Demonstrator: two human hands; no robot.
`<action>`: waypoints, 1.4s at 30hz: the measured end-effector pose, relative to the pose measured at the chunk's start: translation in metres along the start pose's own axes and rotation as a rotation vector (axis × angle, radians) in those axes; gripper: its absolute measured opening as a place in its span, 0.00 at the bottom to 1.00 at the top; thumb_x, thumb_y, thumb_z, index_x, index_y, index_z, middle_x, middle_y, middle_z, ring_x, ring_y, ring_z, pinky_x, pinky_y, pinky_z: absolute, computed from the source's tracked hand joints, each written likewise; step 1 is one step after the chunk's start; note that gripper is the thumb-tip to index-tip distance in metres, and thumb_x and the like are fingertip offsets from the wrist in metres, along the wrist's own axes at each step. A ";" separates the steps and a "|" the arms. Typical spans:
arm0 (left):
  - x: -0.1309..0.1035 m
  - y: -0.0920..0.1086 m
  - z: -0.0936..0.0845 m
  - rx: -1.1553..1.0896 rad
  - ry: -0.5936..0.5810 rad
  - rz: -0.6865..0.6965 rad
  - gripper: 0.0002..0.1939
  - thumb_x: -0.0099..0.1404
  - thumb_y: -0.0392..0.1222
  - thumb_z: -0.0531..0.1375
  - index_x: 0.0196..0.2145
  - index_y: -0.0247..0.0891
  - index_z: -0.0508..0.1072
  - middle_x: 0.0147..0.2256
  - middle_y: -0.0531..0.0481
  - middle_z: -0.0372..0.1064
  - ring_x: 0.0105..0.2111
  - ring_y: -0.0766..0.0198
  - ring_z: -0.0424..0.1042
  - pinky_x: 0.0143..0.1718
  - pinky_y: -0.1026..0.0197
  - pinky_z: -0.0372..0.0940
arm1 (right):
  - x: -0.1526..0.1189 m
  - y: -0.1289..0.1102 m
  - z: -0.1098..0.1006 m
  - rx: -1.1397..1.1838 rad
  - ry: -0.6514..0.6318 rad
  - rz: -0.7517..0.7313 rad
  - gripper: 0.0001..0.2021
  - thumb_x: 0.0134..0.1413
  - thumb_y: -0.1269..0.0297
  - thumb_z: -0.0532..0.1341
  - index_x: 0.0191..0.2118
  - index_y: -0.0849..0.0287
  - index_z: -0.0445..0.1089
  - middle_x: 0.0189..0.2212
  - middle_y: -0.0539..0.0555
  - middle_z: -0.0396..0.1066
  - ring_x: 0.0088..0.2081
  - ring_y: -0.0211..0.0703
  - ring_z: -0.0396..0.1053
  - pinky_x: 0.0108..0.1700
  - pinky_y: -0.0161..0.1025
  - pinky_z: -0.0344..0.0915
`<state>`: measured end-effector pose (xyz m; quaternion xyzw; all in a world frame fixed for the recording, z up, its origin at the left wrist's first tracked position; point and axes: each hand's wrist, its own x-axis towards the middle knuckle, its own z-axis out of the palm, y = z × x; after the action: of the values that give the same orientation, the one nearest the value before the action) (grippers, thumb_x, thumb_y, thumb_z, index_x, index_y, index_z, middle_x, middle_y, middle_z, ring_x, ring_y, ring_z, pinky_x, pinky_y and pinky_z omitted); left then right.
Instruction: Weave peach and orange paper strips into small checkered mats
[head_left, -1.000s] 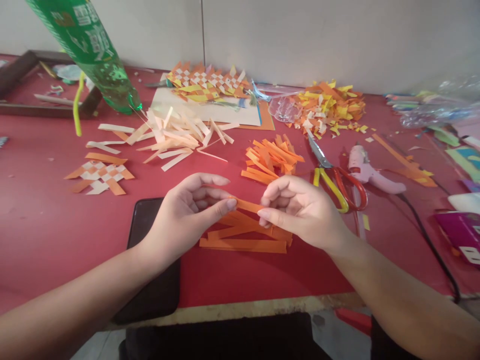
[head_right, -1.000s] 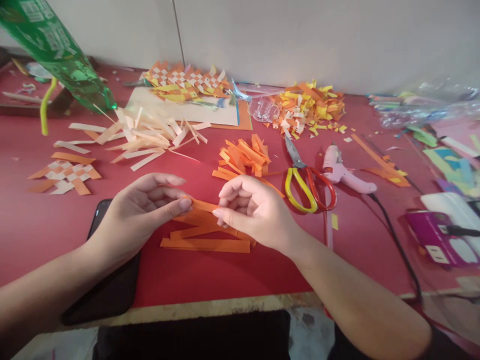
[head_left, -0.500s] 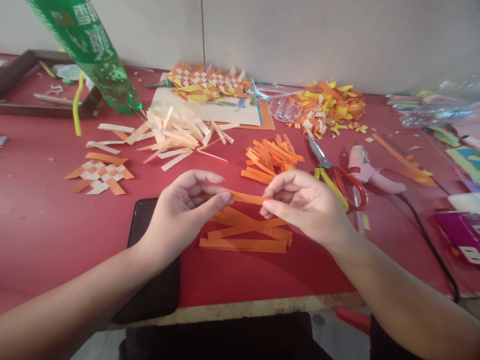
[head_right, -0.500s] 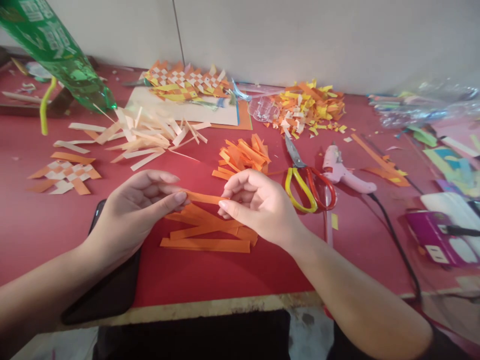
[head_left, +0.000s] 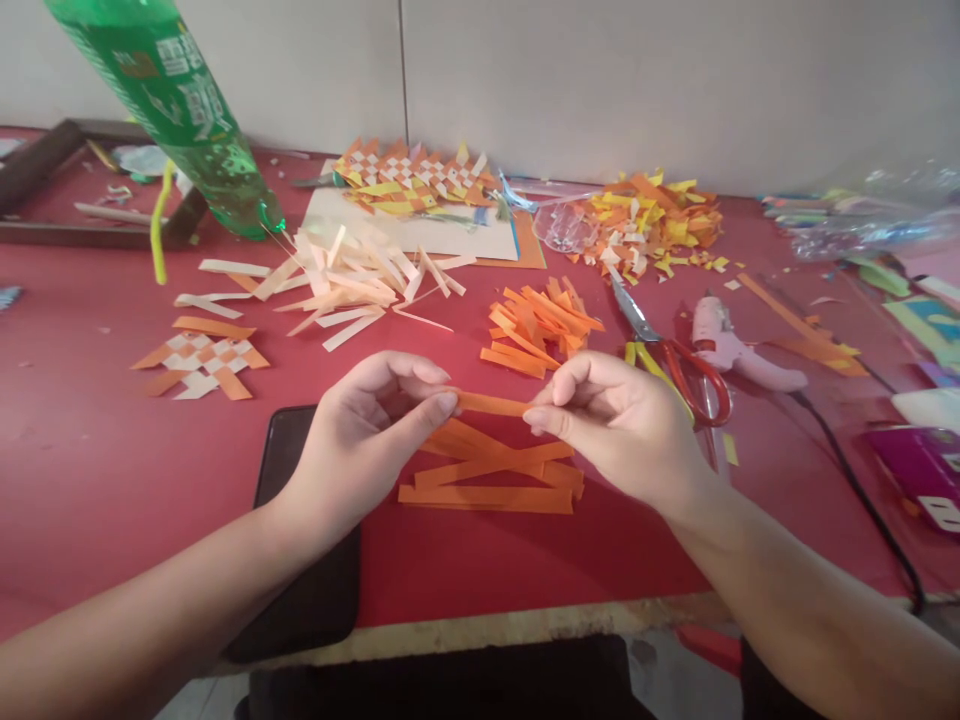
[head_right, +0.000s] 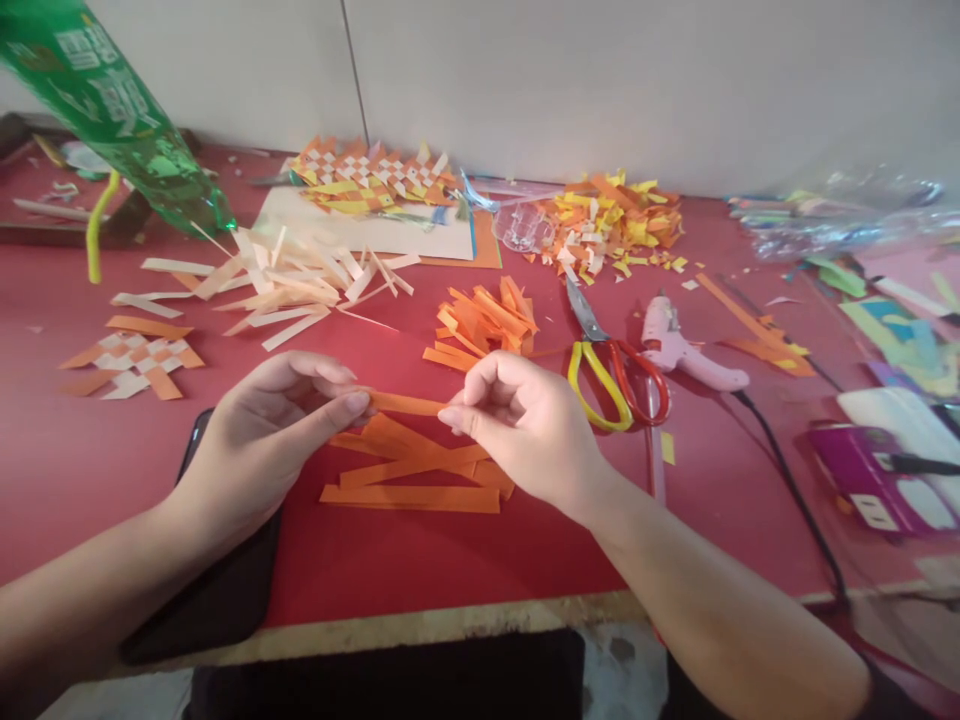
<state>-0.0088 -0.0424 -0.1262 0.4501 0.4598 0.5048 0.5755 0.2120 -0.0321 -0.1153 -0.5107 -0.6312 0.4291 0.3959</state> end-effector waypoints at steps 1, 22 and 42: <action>0.000 0.000 0.000 -0.007 -0.008 -0.010 0.06 0.63 0.38 0.68 0.36 0.41 0.75 0.30 0.56 0.74 0.33 0.71 0.75 0.38 0.71 0.71 | 0.000 0.001 0.001 -0.065 0.013 -0.062 0.09 0.52 0.69 0.69 0.29 0.57 0.67 0.26 0.47 0.75 0.28 0.35 0.75 0.31 0.31 0.73; -0.001 0.003 0.000 0.082 -0.022 -0.050 0.07 0.66 0.43 0.65 0.39 0.40 0.74 0.36 0.53 0.74 0.38 0.68 0.74 0.41 0.68 0.69 | 0.000 0.001 -0.002 -0.660 -0.437 -0.391 0.06 0.57 0.63 0.68 0.36 0.59 0.74 0.35 0.56 0.74 0.38 0.47 0.70 0.39 0.43 0.68; -0.007 0.001 0.001 0.467 -0.182 0.093 0.06 0.65 0.45 0.65 0.37 0.42 0.76 0.37 0.49 0.78 0.38 0.59 0.78 0.42 0.60 0.72 | 0.002 0.004 -0.005 -0.448 -0.377 -0.363 0.06 0.65 0.68 0.60 0.36 0.57 0.74 0.34 0.53 0.77 0.37 0.43 0.71 0.40 0.40 0.68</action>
<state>-0.0089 -0.0489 -0.1247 0.6351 0.4890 0.3684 0.4709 0.2175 -0.0292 -0.1174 -0.3762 -0.8522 0.2893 0.2205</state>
